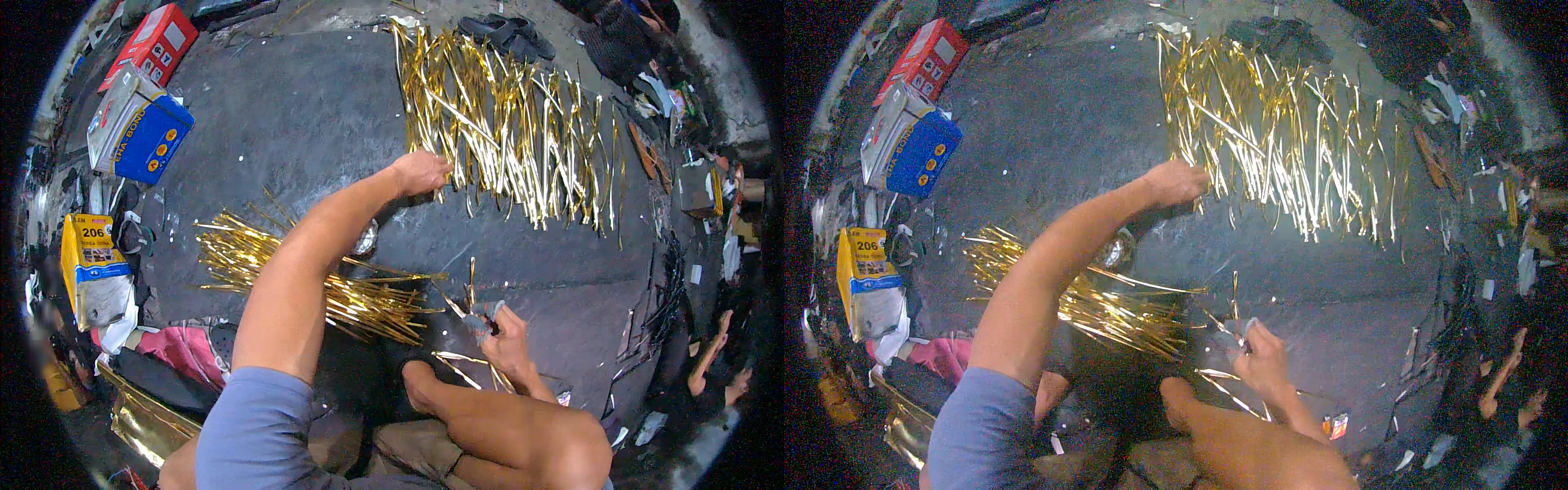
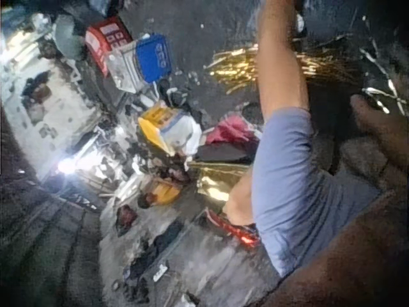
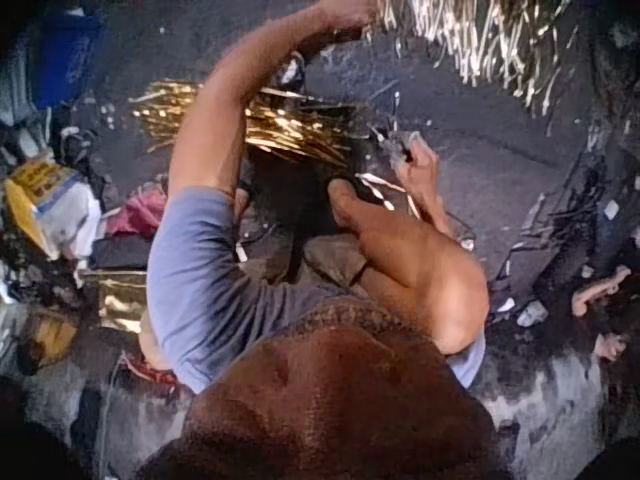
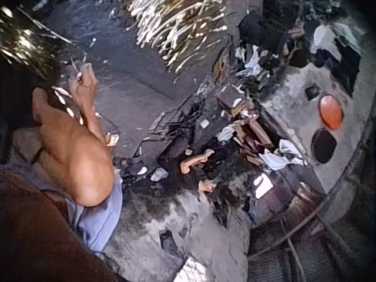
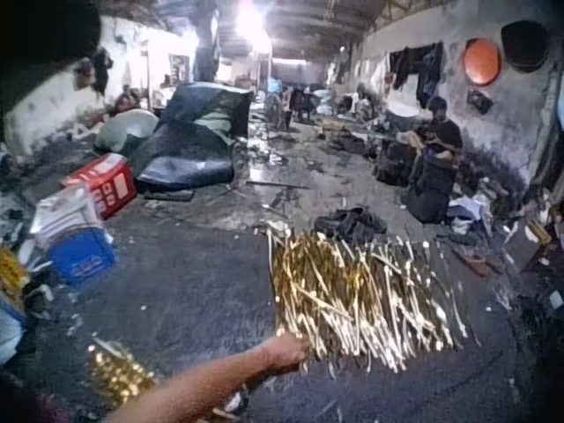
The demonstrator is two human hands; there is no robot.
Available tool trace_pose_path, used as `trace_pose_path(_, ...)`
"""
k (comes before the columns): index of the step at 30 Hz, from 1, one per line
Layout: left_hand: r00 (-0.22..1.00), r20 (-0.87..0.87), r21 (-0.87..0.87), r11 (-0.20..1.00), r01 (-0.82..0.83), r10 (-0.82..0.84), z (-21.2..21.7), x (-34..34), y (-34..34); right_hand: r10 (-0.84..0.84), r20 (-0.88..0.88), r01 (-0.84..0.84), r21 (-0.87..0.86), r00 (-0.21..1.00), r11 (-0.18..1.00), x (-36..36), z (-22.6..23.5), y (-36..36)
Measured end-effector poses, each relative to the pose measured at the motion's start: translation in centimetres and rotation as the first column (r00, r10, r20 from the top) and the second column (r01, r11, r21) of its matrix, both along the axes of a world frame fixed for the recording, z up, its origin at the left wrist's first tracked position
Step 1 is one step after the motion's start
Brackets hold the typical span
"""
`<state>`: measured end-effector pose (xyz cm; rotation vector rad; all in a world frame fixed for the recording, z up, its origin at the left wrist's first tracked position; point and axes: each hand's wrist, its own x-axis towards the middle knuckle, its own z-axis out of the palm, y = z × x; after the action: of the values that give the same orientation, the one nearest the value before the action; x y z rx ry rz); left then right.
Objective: The person sits on the floor and repeatedly picks up thin gold strips, attaches a small gray component to one end, and places the finished piece aside. The process is repeated continuously with the same materials.
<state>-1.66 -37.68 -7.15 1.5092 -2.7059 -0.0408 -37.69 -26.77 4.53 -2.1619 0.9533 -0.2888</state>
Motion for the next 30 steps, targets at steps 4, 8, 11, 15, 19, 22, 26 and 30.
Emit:
trace_pose_path(4, 0.895, -0.319, -0.125, 0.922, -0.365, 0.311, -0.1, 1.7, 0.7, -0.015, 0.032, 0.016, -0.022, 0.999, 1.000, 0.5, 0.1, -0.4)
trace_pose_path(8, 0.060, -0.961, 0.016, 0.272, -0.962, 0.270, 10.0, 8.4, 2.5, -0.047, 0.171, 0.053, -0.029, 0.984, 0.998, 1.5, 1.3, -1.7)
trace_pose_path(11, -0.007, -0.996, 0.028, 0.247, -0.969, 0.087, 20.9, 6.7, 9.3, -0.098, 0.269, 0.149, -0.176, 0.958, 0.973, 2.5, 3.1, -3.0)
trace_pose_path(15, 0.041, -0.999, -0.024, 0.433, -0.901, 0.029, 23.5, -0.8, 16.2, -0.024, 0.463, 0.120, -0.178, 0.886, 0.977, 7.2, 7.6, -3.0)
trace_pose_path(19, -0.224, -0.971, 0.165, 0.450, -0.877, -0.080, 23.2, -4.1, 21.3, -0.012, 0.592, 0.078, -0.086, 0.806, 0.993, 9.6, 9.0, -2.3)
trace_pose_path(22, -0.201, -0.963, 0.108, 0.421, -0.900, -0.181, 25.7, -5.6, 24.7, 0.023, 0.672, -0.024, -0.008, 0.740, 1.000, 10.3, 9.4, -1.7)
trace_pose_path(26, -0.270, -0.920, 0.032, 0.631, -0.775, -0.285, 28.7, -5.7, 26.7, 0.029, 0.764, -0.120, 0.064, 0.645, 0.991, 12.9, 12.8, -0.9)
trace_pose_path(30, -0.313, -0.918, 0.018, 0.765, -0.644, -0.243, 32.4, -8.8, 25.7, 0.109, 0.897, -0.291, 0.022, 0.428, 0.956, 16.2, 18.4, 0.1)
